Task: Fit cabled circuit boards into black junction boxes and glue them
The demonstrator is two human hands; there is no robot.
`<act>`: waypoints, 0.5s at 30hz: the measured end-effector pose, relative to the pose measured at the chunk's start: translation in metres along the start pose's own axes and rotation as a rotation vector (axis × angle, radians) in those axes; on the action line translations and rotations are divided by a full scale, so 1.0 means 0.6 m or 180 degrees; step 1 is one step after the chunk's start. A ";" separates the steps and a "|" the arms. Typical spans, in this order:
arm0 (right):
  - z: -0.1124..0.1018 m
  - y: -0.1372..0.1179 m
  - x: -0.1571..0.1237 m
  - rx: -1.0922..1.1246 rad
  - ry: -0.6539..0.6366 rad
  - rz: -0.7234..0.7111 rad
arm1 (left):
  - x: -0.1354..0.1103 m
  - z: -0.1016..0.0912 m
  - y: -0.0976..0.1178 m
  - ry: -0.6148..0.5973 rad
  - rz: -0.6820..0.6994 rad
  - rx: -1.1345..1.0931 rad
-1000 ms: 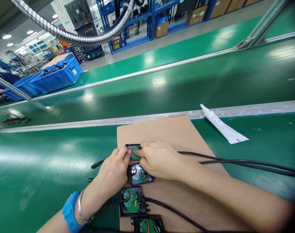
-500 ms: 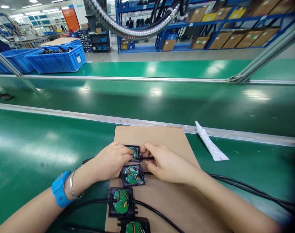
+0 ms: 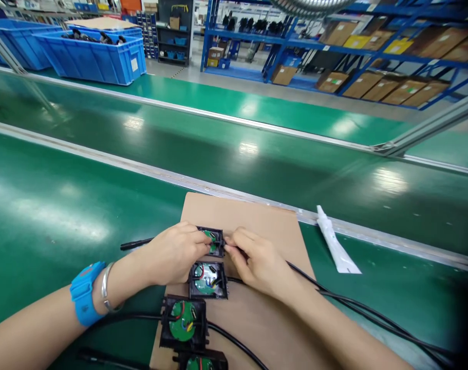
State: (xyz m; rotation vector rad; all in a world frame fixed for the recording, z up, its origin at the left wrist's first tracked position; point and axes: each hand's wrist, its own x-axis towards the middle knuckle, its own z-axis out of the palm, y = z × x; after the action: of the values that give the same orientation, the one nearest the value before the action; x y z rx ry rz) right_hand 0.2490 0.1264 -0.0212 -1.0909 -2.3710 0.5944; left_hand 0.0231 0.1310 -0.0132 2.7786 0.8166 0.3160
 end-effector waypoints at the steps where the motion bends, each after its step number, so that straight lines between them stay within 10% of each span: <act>1: 0.002 0.003 0.000 -0.0065 -0.0089 0.0013 | 0.001 -0.001 0.002 -0.0024 -0.0033 0.0032; 15: -0.002 -0.007 0.008 -0.1348 -0.0617 -0.0067 | 0.006 0.001 0.011 -0.0168 -0.0157 0.0155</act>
State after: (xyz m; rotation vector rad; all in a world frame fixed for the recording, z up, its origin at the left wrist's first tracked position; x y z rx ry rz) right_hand 0.2443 0.1280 -0.0165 -1.2241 -2.7548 0.1969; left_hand 0.0296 0.1277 -0.0111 2.7935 0.8901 0.2161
